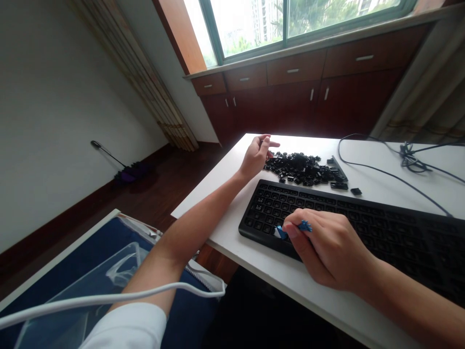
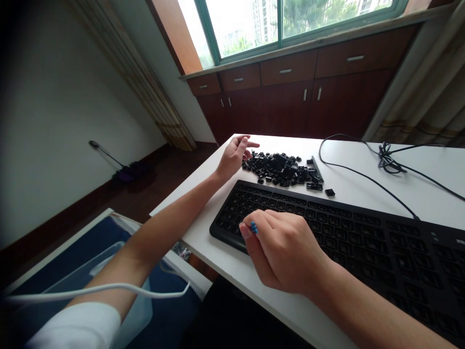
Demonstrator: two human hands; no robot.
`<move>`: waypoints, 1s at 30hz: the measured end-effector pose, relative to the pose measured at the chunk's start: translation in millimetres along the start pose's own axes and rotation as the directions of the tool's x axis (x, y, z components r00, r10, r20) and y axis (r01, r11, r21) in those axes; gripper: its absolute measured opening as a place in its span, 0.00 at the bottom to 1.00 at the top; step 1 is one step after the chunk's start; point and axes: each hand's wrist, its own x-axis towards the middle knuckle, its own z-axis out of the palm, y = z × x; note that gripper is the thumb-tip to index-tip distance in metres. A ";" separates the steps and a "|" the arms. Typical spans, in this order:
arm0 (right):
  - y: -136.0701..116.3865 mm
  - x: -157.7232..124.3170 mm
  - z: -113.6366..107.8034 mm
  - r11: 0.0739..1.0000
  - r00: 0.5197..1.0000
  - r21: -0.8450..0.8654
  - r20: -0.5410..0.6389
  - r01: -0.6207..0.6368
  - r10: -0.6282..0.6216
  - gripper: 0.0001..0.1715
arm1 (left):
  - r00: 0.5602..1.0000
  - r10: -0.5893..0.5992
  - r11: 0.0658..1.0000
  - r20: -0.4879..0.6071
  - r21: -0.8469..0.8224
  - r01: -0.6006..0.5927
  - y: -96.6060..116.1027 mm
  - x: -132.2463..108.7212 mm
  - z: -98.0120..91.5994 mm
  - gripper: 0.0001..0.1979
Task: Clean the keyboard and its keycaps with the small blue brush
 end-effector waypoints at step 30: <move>-1.5 0.6 0.5 0.998 0.998 0.003 0.021 0.061 -0.061 0.03 | 0.884 0.262 0.775 0.387 0.462 -0.432 5.4 -10.2 -2.0 0.11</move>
